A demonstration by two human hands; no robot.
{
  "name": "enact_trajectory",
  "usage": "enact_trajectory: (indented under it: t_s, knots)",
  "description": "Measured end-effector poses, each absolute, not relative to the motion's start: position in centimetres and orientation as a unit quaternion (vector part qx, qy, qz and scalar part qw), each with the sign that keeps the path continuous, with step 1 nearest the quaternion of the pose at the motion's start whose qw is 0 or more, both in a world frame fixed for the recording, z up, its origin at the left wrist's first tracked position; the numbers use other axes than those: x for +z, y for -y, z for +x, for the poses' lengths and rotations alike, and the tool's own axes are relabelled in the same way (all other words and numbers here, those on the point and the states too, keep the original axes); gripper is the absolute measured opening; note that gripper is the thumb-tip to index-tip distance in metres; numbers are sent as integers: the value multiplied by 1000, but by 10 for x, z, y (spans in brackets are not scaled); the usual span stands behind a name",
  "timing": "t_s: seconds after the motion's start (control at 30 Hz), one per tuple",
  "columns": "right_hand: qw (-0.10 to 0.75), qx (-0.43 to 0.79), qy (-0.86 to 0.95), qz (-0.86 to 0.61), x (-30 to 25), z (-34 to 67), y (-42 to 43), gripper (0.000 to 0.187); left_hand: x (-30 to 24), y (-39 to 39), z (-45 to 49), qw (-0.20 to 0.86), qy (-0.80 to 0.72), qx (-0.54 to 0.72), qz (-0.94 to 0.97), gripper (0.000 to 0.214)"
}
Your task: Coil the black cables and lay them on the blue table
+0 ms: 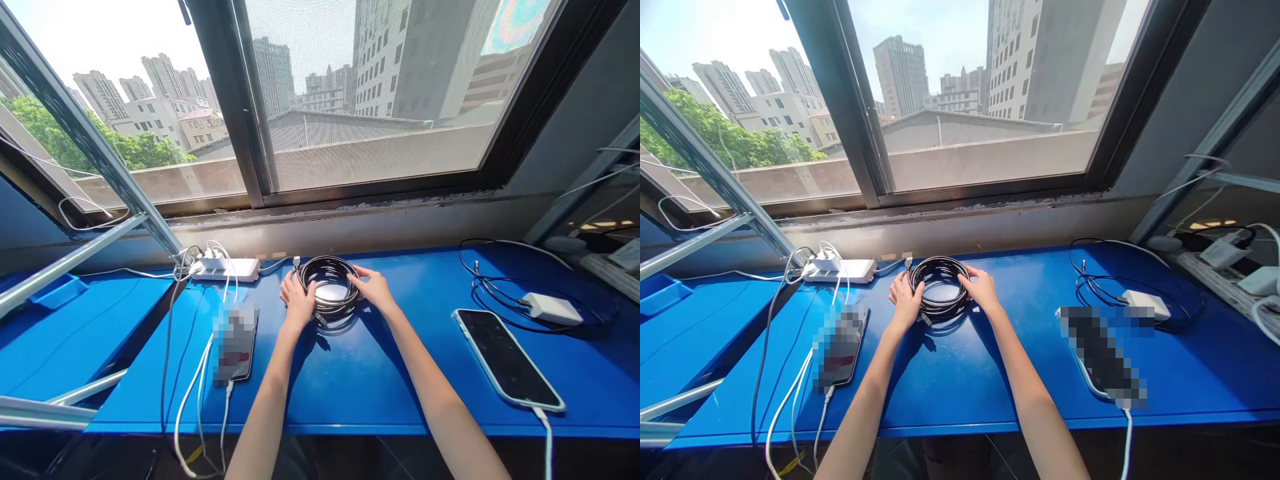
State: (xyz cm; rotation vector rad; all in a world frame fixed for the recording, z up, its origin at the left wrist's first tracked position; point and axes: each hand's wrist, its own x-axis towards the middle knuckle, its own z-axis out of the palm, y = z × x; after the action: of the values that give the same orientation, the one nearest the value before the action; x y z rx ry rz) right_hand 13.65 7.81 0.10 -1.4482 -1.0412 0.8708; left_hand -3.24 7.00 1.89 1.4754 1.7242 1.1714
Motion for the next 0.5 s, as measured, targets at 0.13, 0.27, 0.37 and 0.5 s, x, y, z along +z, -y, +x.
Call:
enact_trajectory:
  t_s: [0.13, 0.27, 0.37, 0.5]
  knots:
    - [554, 349, 448, -608, -6, 137, -81, 36, 12, -71, -30, 224, -682, 357, 598, 63]
    - [559, 348, 462, -594, -13, 138, -87, 35, 10, -73, -33, 215, -708, 328, 587, 65]
    - [554, 358, 467, -589, -18, 141, -91, 34, 10, -74, -35, 218, -714, 330, 578, 63]
    - [543, 346, 474, -600, -22, 144, -90, 37, 10, -74, -34, 229, -714, 336, 571, 60]
